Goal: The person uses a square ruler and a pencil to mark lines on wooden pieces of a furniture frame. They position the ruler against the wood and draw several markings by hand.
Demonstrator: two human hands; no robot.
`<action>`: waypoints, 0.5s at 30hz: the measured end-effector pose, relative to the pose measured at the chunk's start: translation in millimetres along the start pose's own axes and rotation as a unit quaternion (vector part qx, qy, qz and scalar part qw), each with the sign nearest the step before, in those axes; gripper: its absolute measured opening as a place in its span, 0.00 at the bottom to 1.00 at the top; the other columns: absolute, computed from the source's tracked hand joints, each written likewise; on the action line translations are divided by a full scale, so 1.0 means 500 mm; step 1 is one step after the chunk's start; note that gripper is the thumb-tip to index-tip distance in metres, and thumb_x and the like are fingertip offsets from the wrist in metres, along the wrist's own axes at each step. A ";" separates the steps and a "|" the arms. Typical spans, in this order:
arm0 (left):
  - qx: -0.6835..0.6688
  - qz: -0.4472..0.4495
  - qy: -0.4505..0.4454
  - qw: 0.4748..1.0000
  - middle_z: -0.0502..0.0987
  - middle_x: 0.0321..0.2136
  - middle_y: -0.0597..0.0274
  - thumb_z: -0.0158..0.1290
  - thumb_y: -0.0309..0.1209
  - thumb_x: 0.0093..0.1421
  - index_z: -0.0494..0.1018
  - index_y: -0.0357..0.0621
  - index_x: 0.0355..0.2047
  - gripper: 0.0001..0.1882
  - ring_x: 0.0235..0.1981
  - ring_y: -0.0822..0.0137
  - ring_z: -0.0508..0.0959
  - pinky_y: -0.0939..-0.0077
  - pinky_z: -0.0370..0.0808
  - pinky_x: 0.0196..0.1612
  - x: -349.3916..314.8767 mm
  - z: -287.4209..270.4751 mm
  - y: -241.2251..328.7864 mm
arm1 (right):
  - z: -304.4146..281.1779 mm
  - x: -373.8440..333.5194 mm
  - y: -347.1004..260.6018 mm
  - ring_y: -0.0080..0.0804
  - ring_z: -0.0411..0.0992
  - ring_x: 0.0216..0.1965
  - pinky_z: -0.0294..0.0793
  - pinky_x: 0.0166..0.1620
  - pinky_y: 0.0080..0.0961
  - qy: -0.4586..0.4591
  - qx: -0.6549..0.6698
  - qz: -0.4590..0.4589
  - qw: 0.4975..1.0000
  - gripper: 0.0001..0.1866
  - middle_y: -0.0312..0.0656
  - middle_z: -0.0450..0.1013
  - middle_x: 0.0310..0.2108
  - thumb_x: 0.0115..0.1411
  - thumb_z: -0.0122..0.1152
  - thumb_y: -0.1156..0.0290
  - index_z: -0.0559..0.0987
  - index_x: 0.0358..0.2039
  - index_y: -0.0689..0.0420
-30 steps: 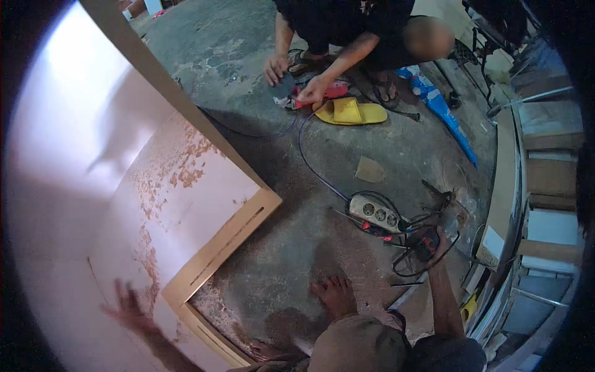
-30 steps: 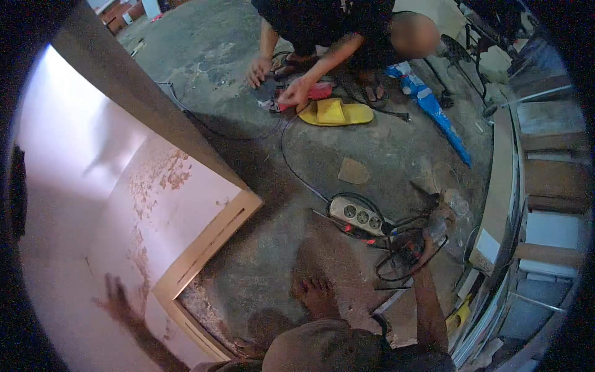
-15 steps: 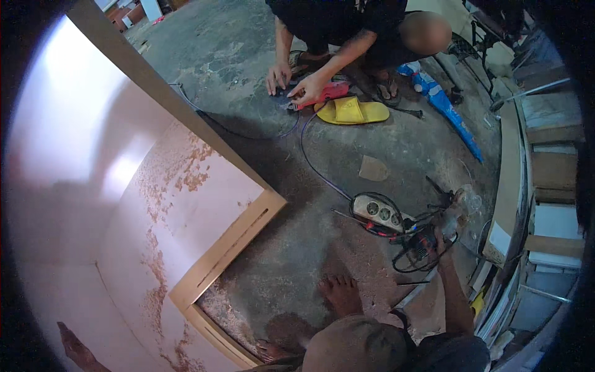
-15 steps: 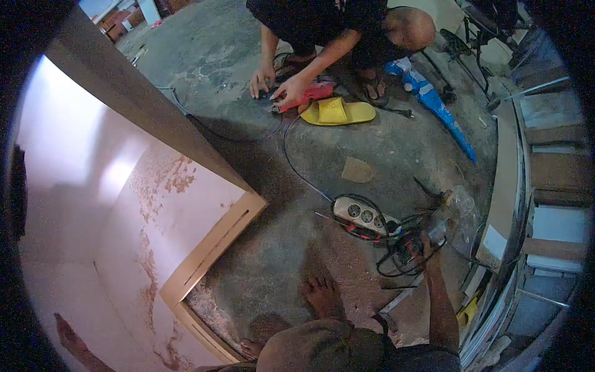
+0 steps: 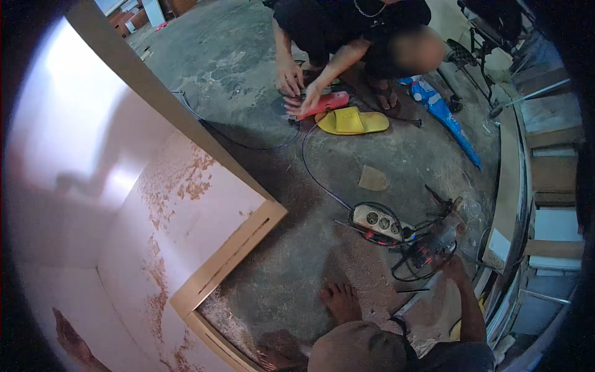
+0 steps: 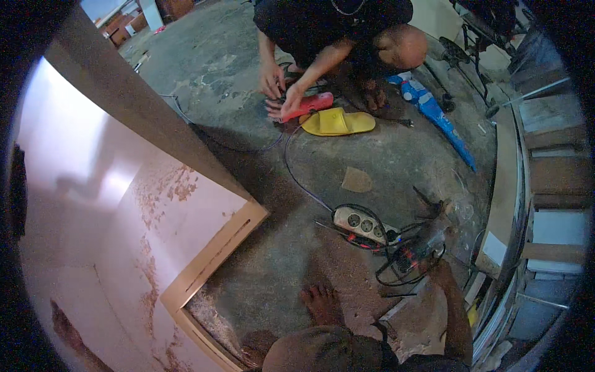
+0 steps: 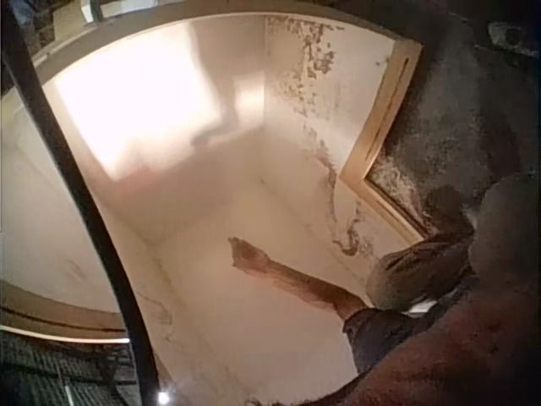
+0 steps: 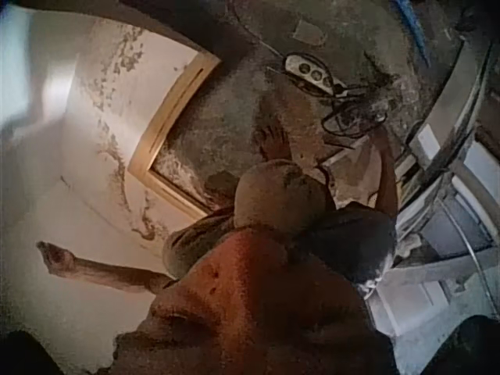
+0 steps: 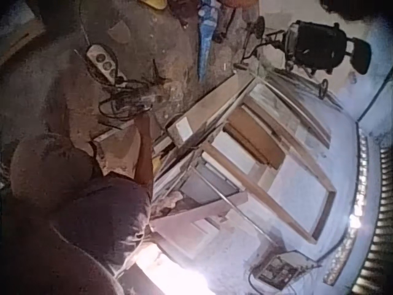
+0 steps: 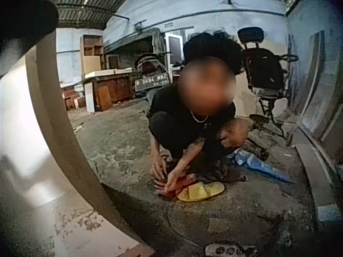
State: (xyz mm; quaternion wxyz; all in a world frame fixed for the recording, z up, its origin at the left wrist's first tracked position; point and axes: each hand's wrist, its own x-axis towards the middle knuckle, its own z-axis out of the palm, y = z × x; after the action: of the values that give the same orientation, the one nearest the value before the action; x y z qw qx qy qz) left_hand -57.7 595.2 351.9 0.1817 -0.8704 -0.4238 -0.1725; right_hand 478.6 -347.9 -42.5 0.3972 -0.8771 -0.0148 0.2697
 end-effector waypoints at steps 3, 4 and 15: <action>0.024 -0.178 0.013 0.984 0.72 0.59 0.43 0.42 0.46 0.72 0.64 0.36 0.62 0.28 0.61 0.51 0.72 0.62 0.67 0.65 -0.019 -0.033 0.282 | -0.077 -0.033 0.020 0.36 0.79 0.31 0.77 0.39 0.42 -0.247 -0.535 0.054 0.806 0.20 0.44 0.82 0.34 0.60 0.63 0.47 0.83 0.39 0.51; 0.029 -0.202 0.015 0.979 0.74 0.57 0.43 0.40 0.48 0.73 0.69 0.34 0.59 0.29 0.59 0.50 0.74 0.62 0.69 0.64 -0.011 -0.066 0.321 | -0.056 -0.039 -0.010 0.36 0.79 0.32 0.77 0.40 0.41 -0.287 -0.536 0.058 0.792 0.20 0.44 0.82 0.35 0.61 0.61 0.47 0.83 0.41 0.51; -0.357 -0.176 0.005 0.917 0.73 0.59 0.48 0.45 0.48 0.70 0.63 0.36 0.66 0.33 0.61 0.51 0.72 0.57 0.66 0.66 0.015 -0.122 0.366 | 0.456 -0.081 -0.380 0.41 0.78 0.40 0.77 0.45 0.36 -0.199 -0.149 -0.304 0.920 0.13 0.44 0.79 0.38 0.63 0.63 0.59 0.82 0.44 0.51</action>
State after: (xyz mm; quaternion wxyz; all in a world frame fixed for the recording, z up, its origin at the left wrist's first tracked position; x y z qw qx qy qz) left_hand 84.0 466.9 377.5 -0.1726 -0.7880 -0.4792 -0.3458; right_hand 369.3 -70.8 -12.7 0.3137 -0.8077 -0.3996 0.2993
